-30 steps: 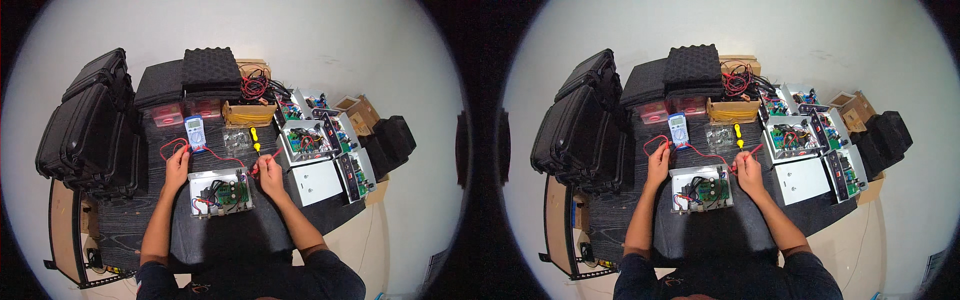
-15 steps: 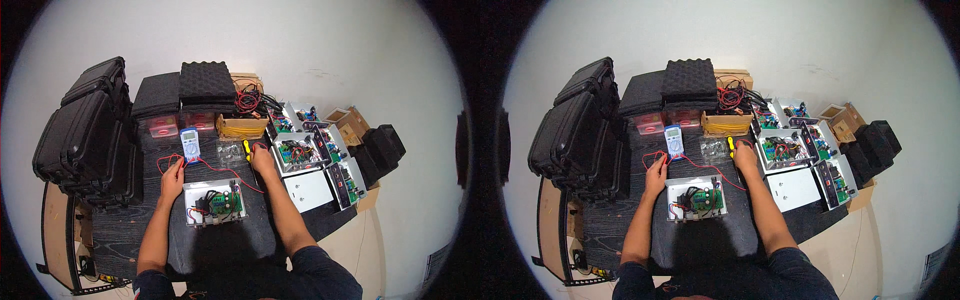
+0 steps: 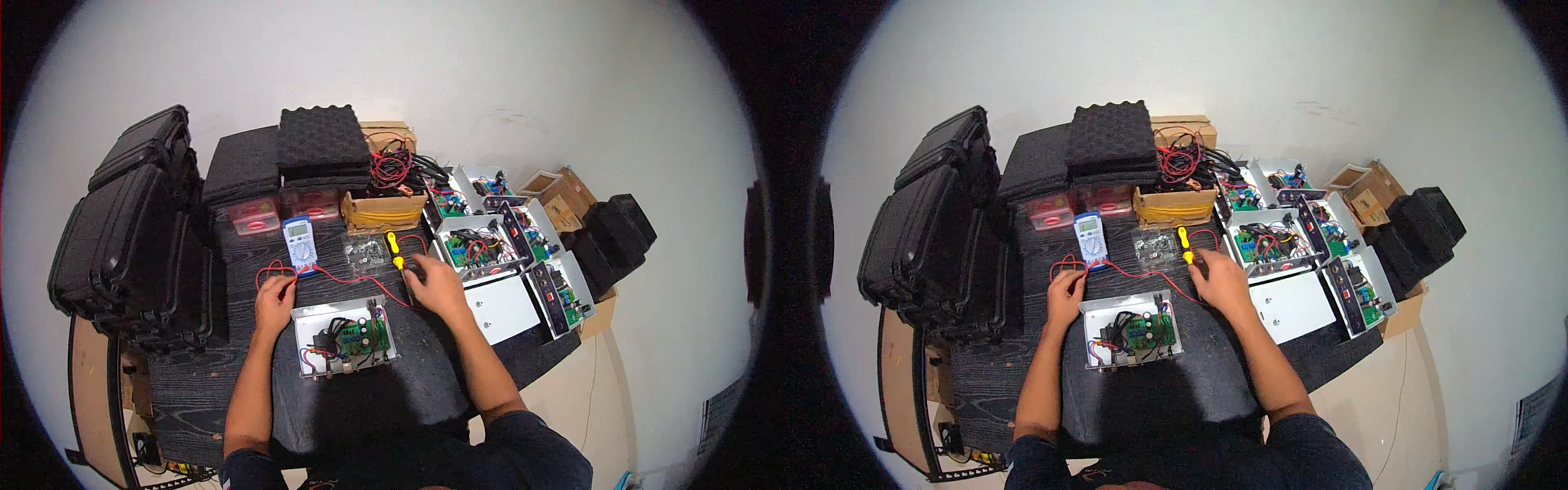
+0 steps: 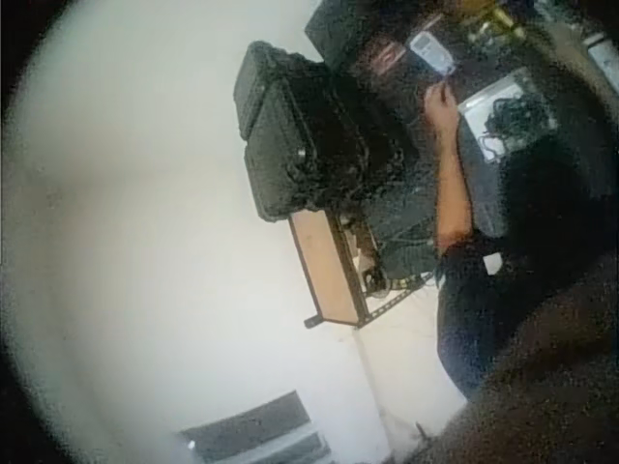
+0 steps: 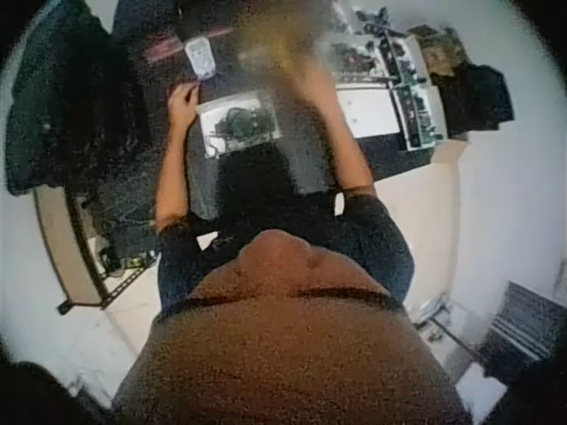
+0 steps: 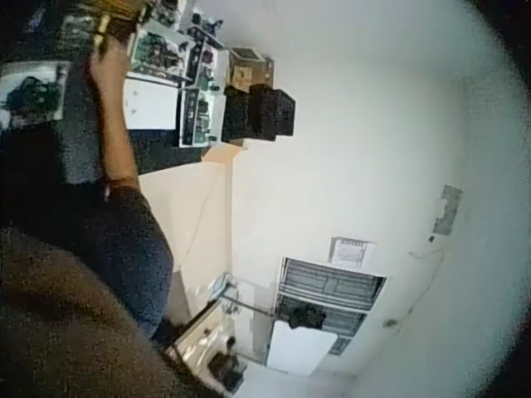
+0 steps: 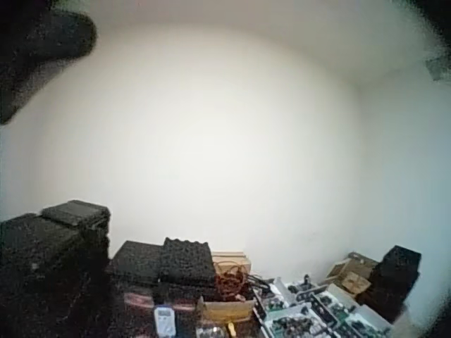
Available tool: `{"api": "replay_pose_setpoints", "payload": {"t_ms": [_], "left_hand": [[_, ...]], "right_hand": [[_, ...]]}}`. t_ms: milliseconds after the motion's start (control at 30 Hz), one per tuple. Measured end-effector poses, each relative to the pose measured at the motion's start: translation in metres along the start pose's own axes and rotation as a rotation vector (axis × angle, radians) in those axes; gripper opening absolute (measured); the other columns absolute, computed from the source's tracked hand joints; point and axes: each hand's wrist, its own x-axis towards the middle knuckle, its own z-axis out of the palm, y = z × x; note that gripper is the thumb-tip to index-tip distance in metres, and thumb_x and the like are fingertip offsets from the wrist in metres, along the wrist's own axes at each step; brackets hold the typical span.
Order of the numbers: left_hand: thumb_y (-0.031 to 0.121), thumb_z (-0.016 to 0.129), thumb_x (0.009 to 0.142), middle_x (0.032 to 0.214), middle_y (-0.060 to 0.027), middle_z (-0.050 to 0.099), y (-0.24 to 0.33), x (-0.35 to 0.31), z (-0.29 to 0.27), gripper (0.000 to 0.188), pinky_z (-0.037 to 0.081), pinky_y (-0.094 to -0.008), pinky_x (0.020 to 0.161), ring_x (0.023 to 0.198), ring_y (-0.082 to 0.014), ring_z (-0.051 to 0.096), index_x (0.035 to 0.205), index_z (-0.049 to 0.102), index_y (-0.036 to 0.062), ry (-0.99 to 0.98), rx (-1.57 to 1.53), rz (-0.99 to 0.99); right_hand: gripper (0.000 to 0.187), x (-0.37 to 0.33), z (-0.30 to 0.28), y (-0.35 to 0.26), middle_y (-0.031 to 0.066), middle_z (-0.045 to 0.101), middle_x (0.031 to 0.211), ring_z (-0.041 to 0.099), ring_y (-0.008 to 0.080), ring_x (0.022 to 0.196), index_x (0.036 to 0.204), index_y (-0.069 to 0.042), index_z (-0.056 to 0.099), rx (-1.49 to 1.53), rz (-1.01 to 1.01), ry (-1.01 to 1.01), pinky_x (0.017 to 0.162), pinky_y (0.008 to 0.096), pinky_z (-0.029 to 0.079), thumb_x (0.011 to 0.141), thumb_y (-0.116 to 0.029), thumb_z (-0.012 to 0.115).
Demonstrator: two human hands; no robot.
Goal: The person fits a plastic cover over an electronic circuit, then screws it in place with a screwdriver.
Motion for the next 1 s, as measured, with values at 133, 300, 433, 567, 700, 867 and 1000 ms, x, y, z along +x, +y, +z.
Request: {"api": "replay_pose_setpoints", "payload": {"t_ms": [133,300,433,567,700,867,1000], "left_hand": [[0.006,0.071,0.091,0.109,-0.0152,0.073,0.014,0.008,-0.006,0.013,0.052,-0.041,0.097,0.105,-0.0329,0.069,0.102,0.075,0.0001,0.232,0.072,0.077],[0.004,0.066,0.088,0.105,-0.0159,0.072,0.159,0.008,-0.024,0.012,0.051,-0.0429,0.096,0.104,-0.0326,0.067,0.098,0.072,-0.0006,0.114,-0.155,0.164],[0.004,0.069,0.081,0.122,-0.0152,0.07,0.233,-0.031,0.018,0.031,0.052,-0.0423,0.097,0.114,-0.0312,0.066,0.112,0.071,0.0017,-0.264,-0.485,0.12],[0.023,0.073,0.097,0.166,-0.0181,0.037,0.248,-0.067,0.104,0.074,0.045,-0.0441,0.115,0.151,-0.0323,0.04,0.158,0.036,0.0041,-0.749,-0.675,0.035],[0.036,0.068,0.102,0.171,-0.0324,0.013,0.243,-0.082,0.181,0.097,0.028,-0.0465,0.126,0.161,-0.0401,0.017,0.163,0.008,-0.01,-0.93,-0.636,-0.288],[0.035,0.068,0.103,0.171,-0.0353,0.003,0.252,-0.079,0.218,0.105,0.012,-0.0442,0.13,0.162,-0.0397,0.005,0.161,-0.005,-0.0129,-0.941,-0.66,-0.245],[0.032,0.071,0.1,0.17,-0.0362,-0.01,0.249,-0.083,0.219,0.114,0.01,-0.0446,0.131,0.161,-0.0423,-0.005,0.16,-0.016,-0.0118,-0.925,-0.568,-0.142]], "right_hand": [[0.037,-0.051,-0.045,0.04,0.0185,0.075,0.117,0.069,0.0376,0.109,0.118,-0.001,0.072,0.099,-0.035,0.123,0.097,0.0453,0.054,0.089,-0.023,0.076],[0.027,-0.101,-0.083,0.117,0.0178,0.075,0.113,0.068,0.0383,0.109,0.11,0.0,0.073,0.012,0.054,0.408,0.098,0.0463,0.052,0.086,-0.014,0.073],[0.03,-0.129,-0.093,0.162,0.0184,0.073,0.119,0.066,0.0393,0.112,0.113,0.0,0.071,-0.023,0.19,0.494,0.101,0.0463,0.051,0.087,-0.015,0.072],[0.042,-0.144,-0.095,0.184,0.023,0.069,0.126,0.064,0.0411,0.119,0.127,0.0,0.066,-0.025,0.297,0.419,0.106,0.0471,0.049,0.09,-0.02,0.072],[0.052,-0.148,-0.09,0.199,0.0269,0.068,0.129,0.065,0.0425,0.123,0.136,-0.002,0.062,0.049,0.386,0.34,0.107,0.0462,0.05,0.091,-0.026,0.074],[0.051,-0.146,-0.087,0.205,0.0297,0.07,0.122,0.067,0.0459,0.115,0.133,-0.001,0.064,0.139,0.488,0.332,0.102,0.0489,0.052,0.091,-0.029,0.074],[0.046,-0.147,-0.086,0.178,0.0248,0.071,0.12,0.068,0.043,0.113,0.127,-0.001,0.066,0.061,0.435,0.391,0.1,0.0485,0.053,0.091,-0.027,0.073]]}}
